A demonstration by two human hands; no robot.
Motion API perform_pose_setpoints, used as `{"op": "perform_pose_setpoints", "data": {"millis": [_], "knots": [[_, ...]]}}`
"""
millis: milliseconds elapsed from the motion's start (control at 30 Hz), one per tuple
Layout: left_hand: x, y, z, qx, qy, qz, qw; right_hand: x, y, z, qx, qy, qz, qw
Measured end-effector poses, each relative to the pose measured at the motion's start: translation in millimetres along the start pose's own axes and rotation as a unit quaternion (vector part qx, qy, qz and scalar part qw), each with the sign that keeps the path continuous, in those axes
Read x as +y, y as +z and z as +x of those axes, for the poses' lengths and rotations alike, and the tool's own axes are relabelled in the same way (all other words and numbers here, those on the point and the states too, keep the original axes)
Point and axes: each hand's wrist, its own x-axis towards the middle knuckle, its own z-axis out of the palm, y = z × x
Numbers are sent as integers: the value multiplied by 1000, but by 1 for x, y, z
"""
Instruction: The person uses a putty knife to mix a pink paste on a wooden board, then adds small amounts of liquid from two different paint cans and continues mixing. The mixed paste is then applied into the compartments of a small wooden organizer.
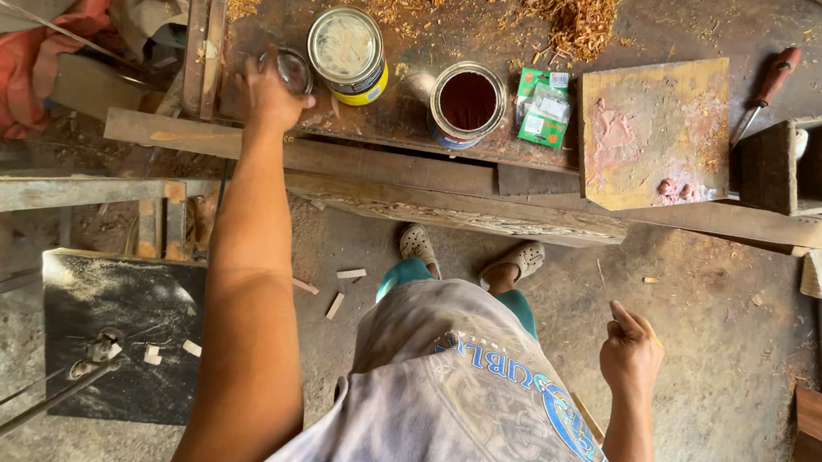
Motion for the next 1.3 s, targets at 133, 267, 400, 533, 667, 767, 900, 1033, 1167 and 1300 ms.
{"op": "perform_pose_setpoints", "data": {"millis": [133, 267, 400, 533, 667, 767, 900, 1033, 1167, 1300], "knots": [[16, -56, -32, 8, -54, -145, 988, 0, 2, -6, 6, 22, 0, 1000], [29, -89, -71, 103, 98, -290, 946, -3, 2, -20, 11, 8, -7, 1000], [76, -55, -108, 183, 359, -326, 855, -17, 3, -17, 4, 10, 7, 1000], [139, 17, -122, 181, 528, -238, 795, -25, 1, -21, 8, 9, 23, 1000], [155, 59, -127, 92, 487, -187, 848, -13, -6, -33, 34, 4, 29, 999], [166, 69, -126, 137, 498, -164, 840, 6, -4, -45, 35, 38, 14, 999], [177, 71, -132, 57, 420, -170, 890, 35, 5, -52, 17, 100, 33, 994], [166, 60, -156, 128, 455, -166, 866, 60, 1, -51, 34, 140, 67, 987], [86, 11, -177, 69, 299, -117, 944, 65, -9, -35, 17, 189, 163, 968], [24, -20, -147, 181, 93, -134, 970, 70, -34, -19, -1, 232, 333, 914]]}}
